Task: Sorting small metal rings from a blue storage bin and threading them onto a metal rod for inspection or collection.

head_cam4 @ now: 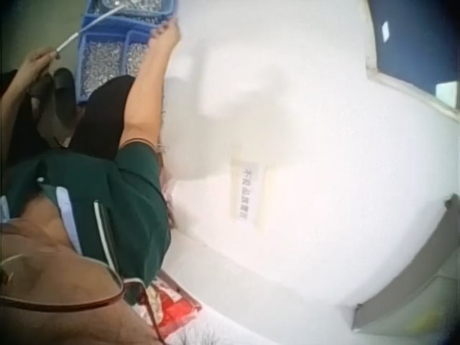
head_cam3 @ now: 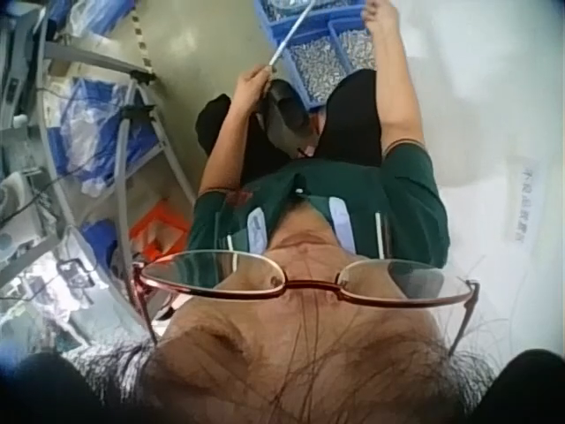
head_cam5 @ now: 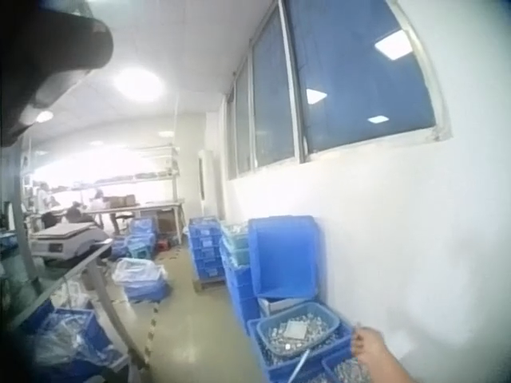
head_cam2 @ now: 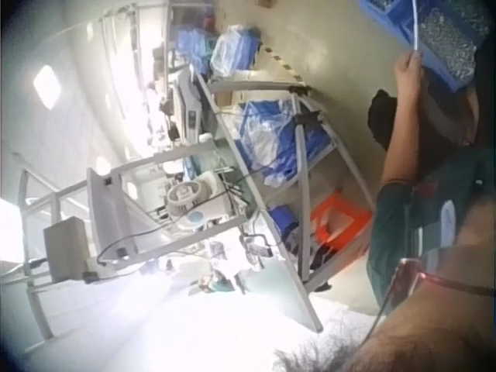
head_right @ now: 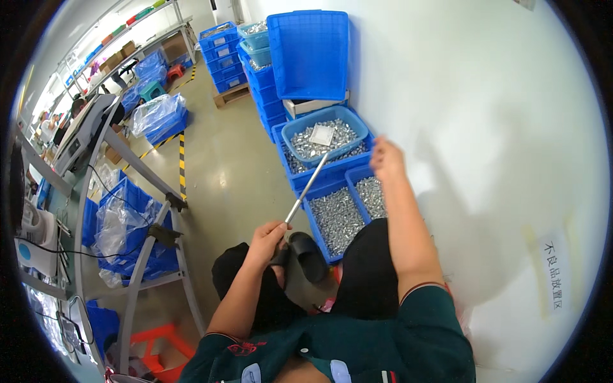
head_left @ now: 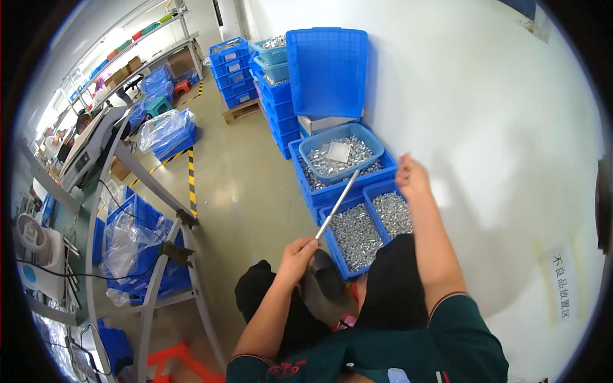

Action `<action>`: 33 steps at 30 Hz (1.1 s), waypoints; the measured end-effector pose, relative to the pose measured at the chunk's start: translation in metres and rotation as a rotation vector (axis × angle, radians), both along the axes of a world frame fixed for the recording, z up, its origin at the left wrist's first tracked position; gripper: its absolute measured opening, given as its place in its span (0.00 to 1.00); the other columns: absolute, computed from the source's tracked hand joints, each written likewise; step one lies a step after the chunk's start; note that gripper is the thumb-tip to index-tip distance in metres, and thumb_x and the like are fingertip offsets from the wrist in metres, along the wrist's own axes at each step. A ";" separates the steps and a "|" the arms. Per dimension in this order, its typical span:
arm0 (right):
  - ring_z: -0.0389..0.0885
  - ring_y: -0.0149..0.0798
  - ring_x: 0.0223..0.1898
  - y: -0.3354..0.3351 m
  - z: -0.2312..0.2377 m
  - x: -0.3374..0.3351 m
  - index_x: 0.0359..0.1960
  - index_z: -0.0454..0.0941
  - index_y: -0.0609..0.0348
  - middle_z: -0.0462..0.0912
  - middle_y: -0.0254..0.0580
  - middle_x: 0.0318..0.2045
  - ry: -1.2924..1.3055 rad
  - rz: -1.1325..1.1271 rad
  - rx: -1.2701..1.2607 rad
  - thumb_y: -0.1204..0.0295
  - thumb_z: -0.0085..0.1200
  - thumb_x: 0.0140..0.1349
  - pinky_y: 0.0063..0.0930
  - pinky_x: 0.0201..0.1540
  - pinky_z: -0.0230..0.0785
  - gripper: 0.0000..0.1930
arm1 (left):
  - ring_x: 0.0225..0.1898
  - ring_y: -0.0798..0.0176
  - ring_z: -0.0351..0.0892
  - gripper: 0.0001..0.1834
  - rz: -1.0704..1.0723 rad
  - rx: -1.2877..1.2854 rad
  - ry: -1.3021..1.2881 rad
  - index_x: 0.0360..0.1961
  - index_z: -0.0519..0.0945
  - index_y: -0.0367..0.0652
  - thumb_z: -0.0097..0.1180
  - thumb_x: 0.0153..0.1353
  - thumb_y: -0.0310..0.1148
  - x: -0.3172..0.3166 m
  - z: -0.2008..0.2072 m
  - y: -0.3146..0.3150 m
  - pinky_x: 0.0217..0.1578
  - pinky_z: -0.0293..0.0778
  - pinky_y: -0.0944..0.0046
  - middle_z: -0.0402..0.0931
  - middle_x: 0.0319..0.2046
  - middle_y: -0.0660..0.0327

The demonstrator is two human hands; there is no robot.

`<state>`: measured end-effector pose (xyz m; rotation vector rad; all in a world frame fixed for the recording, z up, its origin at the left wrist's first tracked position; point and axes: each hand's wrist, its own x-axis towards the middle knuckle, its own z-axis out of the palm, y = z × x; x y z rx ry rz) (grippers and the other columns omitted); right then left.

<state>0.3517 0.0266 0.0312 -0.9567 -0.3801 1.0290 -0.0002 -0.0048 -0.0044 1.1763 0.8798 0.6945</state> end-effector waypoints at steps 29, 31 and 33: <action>0.56 0.20 0.14 -0.017 0.035 -0.074 0.32 0.73 0.61 0.65 0.31 0.20 0.532 0.588 0.139 0.54 0.54 0.57 0.11 0.11 0.46 0.19 | 0.16 0.77 0.60 0.14 -0.059 0.049 -0.080 0.36 0.77 0.35 0.49 0.61 0.37 -0.003 0.008 0.001 0.17 0.52 0.76 0.65 0.14 0.69; 0.57 0.21 0.14 -0.017 0.036 -0.076 0.31 0.73 0.61 0.65 0.31 0.20 0.536 0.568 0.120 0.53 0.54 0.56 0.12 0.11 0.46 0.20 | 0.16 0.77 0.61 0.14 -0.062 0.034 -0.069 0.36 0.77 0.35 0.50 0.61 0.37 -0.003 0.010 0.001 0.17 0.53 0.76 0.65 0.14 0.69; 0.57 0.21 0.14 -0.018 0.038 -0.077 0.30 0.73 0.61 0.65 0.31 0.20 0.538 0.548 0.099 0.53 0.55 0.55 0.12 0.11 0.46 0.20 | 0.16 0.77 0.61 0.13 -0.065 0.018 -0.058 0.36 0.77 0.35 0.50 0.61 0.36 -0.002 0.013 0.000 0.17 0.53 0.75 0.66 0.14 0.69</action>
